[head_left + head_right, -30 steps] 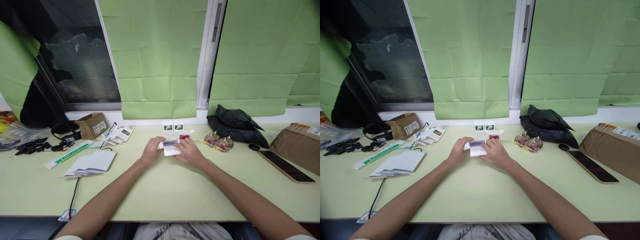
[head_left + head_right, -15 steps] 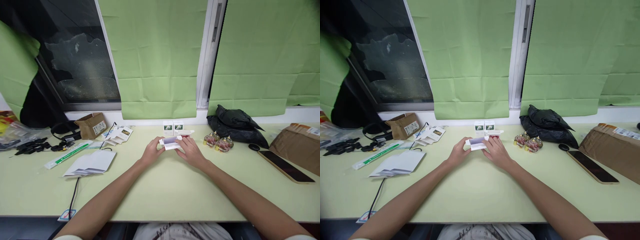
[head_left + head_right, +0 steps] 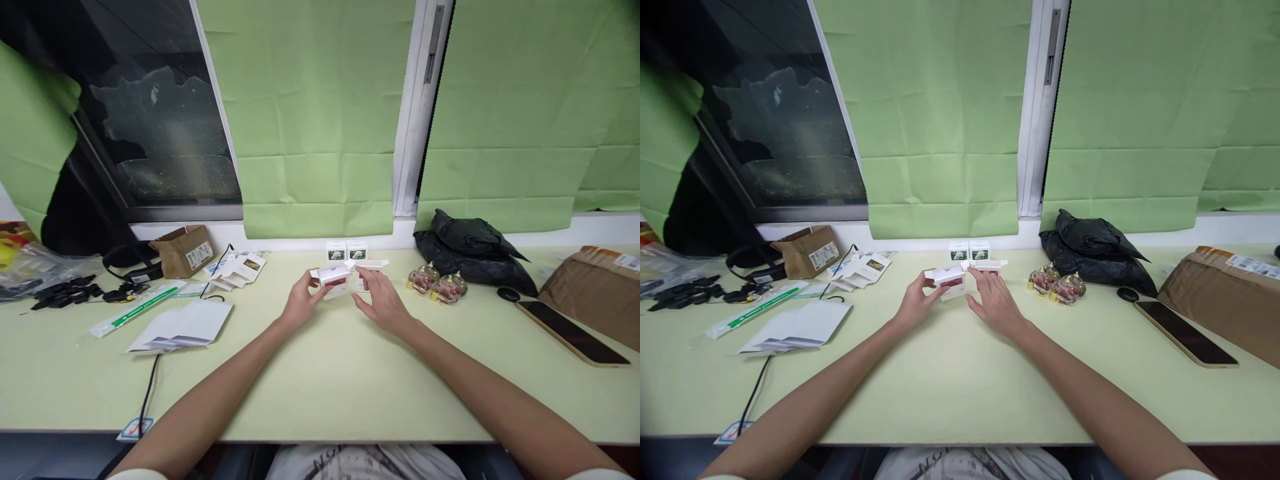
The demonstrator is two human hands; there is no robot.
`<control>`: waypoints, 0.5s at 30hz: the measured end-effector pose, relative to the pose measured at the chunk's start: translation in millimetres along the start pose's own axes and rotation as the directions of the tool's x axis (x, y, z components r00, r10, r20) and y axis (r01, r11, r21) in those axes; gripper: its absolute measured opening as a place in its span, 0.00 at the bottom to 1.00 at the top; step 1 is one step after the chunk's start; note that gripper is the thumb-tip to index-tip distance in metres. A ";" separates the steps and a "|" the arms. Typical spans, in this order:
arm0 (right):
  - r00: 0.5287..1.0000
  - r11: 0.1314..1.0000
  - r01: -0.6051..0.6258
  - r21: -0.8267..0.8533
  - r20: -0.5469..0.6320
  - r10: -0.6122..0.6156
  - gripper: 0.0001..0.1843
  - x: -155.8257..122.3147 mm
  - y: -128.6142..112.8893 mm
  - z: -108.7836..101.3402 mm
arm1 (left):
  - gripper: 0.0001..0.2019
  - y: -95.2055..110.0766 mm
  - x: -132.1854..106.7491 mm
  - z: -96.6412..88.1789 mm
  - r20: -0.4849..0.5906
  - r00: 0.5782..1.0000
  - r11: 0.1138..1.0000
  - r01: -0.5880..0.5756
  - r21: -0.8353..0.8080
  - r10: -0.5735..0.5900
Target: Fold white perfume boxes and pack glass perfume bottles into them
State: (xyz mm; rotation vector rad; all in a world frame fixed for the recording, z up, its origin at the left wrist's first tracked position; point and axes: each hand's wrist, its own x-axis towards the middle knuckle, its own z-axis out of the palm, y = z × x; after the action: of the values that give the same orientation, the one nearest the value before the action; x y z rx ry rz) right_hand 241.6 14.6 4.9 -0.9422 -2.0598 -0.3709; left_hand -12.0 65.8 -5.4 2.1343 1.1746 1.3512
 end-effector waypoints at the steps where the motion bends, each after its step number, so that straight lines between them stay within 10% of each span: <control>1: 1.000 1.000 -0.004 0.004 0.003 0.004 0.33 0.1 0.2 -0.2 | 0.23 -2.5 1.9 -0.9 -0.015 0.999 0.999 0.032 -0.020 -0.033; 15: 0.960 0.999 -0.033 0.010 0.278 0.029 0.17 -7.7 11.9 9.9 | 0.20 -46.1 18.8 -9.3 -0.026 0.978 0.964 0.200 -0.177 -0.207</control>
State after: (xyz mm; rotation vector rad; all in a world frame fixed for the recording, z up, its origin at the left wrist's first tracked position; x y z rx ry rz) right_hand 247.7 24.3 -8.1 -1.0662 -2.2942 -0.2154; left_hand -37.4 106.8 -20.7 1.8180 1.2081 1.3603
